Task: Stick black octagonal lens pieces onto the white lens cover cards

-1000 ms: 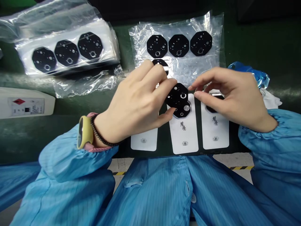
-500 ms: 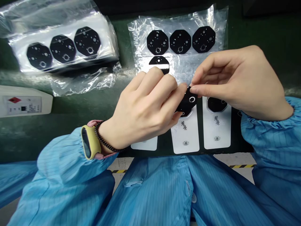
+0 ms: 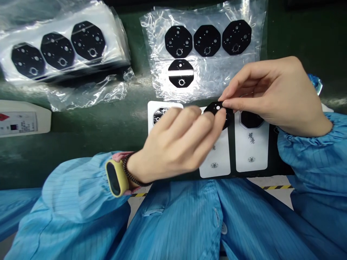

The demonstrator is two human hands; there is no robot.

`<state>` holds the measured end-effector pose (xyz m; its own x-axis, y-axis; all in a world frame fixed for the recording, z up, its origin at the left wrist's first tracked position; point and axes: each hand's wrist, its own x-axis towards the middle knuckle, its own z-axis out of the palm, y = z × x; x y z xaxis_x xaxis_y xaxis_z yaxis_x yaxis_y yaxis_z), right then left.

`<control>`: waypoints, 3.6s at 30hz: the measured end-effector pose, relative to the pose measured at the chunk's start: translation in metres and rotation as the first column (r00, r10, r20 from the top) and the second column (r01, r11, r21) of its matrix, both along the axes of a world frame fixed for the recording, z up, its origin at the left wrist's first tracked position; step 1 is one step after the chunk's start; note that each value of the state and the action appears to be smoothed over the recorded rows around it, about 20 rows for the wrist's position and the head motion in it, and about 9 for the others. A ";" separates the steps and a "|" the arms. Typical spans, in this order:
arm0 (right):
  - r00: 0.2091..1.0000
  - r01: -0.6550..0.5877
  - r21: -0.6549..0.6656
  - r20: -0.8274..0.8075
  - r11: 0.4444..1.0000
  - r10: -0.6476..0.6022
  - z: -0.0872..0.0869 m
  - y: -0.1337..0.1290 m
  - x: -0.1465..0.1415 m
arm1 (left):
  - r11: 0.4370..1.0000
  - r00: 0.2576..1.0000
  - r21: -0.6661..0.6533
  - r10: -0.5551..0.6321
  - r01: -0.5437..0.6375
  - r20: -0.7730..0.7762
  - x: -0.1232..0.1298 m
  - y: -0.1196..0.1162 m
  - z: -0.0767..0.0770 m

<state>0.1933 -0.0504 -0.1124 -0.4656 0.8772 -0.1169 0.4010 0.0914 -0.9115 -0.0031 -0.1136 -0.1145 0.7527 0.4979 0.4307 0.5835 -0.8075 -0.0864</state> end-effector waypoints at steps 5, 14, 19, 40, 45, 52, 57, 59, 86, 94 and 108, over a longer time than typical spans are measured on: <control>0.999 0.047 0.013 -0.023 0.999 -0.047 -0.006 -0.003 -0.003 | 0.990 0.994 -0.111 -0.090 0.082 -0.067 0.010 -0.031 -0.006; 1.000 -0.012 0.027 0.003 1.000 0.012 -0.013 -0.004 -0.003 | 0.995 0.988 -0.100 -0.044 0.029 -0.149 0.014 -0.048 -0.022; 0.997 -0.051 0.041 0.056 0.998 0.049 -0.015 -0.004 -0.005 | 0.999 0.985 -0.047 -0.028 0.020 -0.171 0.016 -0.048 -0.026; 0.985 -0.107 0.080 0.146 0.991 0.094 -0.016 -0.005 -0.008 | 1.000 0.977 0.013 -0.024 0.028 -0.214 0.018 -0.049 -0.030; 0.984 -0.092 0.057 0.160 0.994 0.082 -0.016 -0.006 -0.008 | 1.000 0.978 0.017 -0.021 0.025 -0.209 0.016 -0.050 -0.029; 0.987 -0.096 0.090 0.139 0.991 0.083 -0.018 -0.005 -0.008 | 0.999 0.977 0.028 -0.016 0.022 -0.213 0.017 -0.050 -0.029; 0.984 -0.099 0.091 0.156 0.991 0.084 -0.018 -0.006 -0.009 | 0.999 0.977 0.036 -0.013 0.022 -0.213 0.016 -0.050 -0.029; 0.983 -0.105 0.102 0.158 0.989 0.088 -0.018 -0.007 -0.009 | 0.999 0.976 0.028 -0.017 0.024 -0.215 0.016 -0.050 -0.028; 0.930 -0.266 0.373 0.344 0.889 0.134 -0.024 -0.010 -0.005 | 1.000 0.969 0.004 -0.022 0.023 -0.245 0.016 -0.051 -0.028; 0.864 -0.385 0.390 0.470 0.836 0.178 -0.023 -0.012 -0.008 | 1.000 0.974 -0.010 -0.013 0.011 -0.228 0.017 -0.051 -0.028; 0.684 -0.590 0.382 0.704 0.711 0.190 -0.018 -0.021 -0.011 | 0.992 0.992 -0.094 0.080 -0.089 -0.097 0.023 -0.054 -0.031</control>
<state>0.1822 -0.0718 -0.1303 -0.7864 0.6145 -0.0629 0.6107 0.7582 -0.2285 0.0198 -0.1677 -0.1454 0.7407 0.5977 0.3069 0.6432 -0.7628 -0.0669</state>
